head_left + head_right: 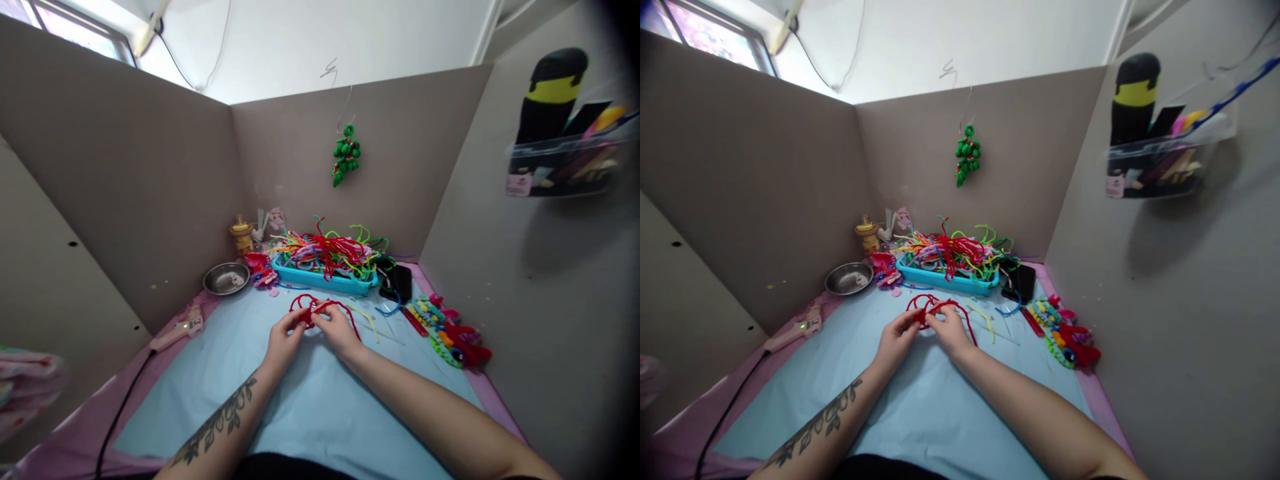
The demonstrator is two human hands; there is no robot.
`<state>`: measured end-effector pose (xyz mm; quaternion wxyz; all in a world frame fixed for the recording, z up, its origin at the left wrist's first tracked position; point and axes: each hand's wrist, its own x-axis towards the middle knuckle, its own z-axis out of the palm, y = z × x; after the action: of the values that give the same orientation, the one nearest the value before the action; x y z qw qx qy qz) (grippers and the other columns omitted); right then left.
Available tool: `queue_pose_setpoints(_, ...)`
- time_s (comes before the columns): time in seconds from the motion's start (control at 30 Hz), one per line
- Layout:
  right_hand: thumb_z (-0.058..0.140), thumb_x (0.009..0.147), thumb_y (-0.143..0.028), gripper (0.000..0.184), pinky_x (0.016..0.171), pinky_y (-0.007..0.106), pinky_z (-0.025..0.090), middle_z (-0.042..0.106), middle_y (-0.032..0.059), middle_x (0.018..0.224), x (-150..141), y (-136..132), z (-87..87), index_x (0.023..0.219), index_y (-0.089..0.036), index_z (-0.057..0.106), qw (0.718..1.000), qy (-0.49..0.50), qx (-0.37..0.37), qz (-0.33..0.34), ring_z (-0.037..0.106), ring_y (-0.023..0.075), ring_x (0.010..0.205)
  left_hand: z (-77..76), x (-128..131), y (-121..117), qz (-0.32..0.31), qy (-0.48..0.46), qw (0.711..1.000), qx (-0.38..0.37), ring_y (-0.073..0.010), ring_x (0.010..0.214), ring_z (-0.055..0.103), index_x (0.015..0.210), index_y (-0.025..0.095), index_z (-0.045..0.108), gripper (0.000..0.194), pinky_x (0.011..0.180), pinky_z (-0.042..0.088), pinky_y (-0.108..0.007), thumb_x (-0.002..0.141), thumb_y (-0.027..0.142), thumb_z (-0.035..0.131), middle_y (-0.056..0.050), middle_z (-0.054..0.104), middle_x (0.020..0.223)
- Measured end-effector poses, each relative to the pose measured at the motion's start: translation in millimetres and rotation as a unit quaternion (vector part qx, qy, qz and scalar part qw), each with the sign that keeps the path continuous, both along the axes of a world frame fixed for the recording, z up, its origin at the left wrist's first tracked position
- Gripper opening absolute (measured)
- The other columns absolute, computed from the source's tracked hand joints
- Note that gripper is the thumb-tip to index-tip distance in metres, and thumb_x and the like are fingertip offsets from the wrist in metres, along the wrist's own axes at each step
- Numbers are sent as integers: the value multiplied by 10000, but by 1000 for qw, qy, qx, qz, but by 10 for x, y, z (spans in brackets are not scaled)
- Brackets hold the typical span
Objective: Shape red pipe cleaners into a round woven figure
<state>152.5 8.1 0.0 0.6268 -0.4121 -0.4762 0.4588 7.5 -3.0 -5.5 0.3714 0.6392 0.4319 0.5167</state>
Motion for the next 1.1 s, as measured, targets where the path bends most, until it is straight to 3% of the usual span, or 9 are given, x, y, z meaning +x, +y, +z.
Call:
queue_pose_setpoints(0.27, 734, 571, -206, 101, 890, 304, 368, 616, 33, 904, -10, -1, -13, 640, -198, 661, 1000, 15, -15, -3, 545, 171, 922, 42, 41, -40, 4, 6, 1000, -9, -184, 768, 652, 960, 159, 645, 240, 728, 514, -320, 749, 256, 585, -68, 697, 888)
queue_pose_setpoints(0.4, 732, 564, -232, 112, 778, 270, 410, 639, 29, 859, -21, 18, -71, 617, -184, 646, 999, 28, -33, 5, 557, 173, 856, 64, 78, -67, 34, 34, 999, 10, -176, 744, 645, 908, 159, 637, 220, 652, 507, -280, 707, 246, 618, -49, 693, 834)
queue_pose_setpoints(0.53, 720, 586, -292, 164, 621, 237, 394, 617, -11, 636, -39, 39, -95, 645, -164, 635, 996, 38, -71, 48, 531, 132, 628, 39, 94, -64, 33, 15, 999, 5, -156, 681, 638, 875, 153, 615, 180, 619, 504, -262, 723, 245, 590, -31, 673, 758)
queue_pose_setpoints(0.73, 680, 613, -336, 190, 477, 209, 293, 536, -50, 495, -12, 37, 43, 589, -160, 614, 988, 1, -125, 90, 411, 81, 467, 41, 36, -14, 80, -17, 997, -9, -135, 651, 598, 827, 145, 614, 179, 619, 488, -248, 683, 251, 618, -26, 650, 750)
queue_pose_setpoints(0.9, 664, 628, -341, 182, 455, 203, 285, 573, -24, 539, 66, 21, 183, 620, -164, 621, 986, -39, -110, 122, 455, 94, 489, 56, -102, 98, 162, -118, 979, -49, -140, 672, 606, 860, 135, 590, 276, 622, 475, -243, 652, 304, 656, -34, 647, 750)
queue_pose_setpoints(0.97, 642, 657, -369, 203, 431, 208, 254, 532, -40, 484, 99, 23, 230, 619, -173, 604, 991, -27, -82, 98, 409, 85, 436, 49, -149, 135, 183, -153, 970, -50, -140, 678, 610, 865, 136, 583, 297, 628, 474, -245, 641, 312, 666, -33, 648, 752)
queue_pose_setpoints(1.1, 592, 706, -380, 186, 444, 218, 256, 491, -62, 489, 210, 78, 316, 678, -196, 583, 999, -1, -19, -28, 352, 78, 425, 35, -189, 157, 193, -161, 967, -45, -140, 686, 611, 887, 139, 586, 306, 625, 474, -241, 650, 317, 664, -35, 648, 758)
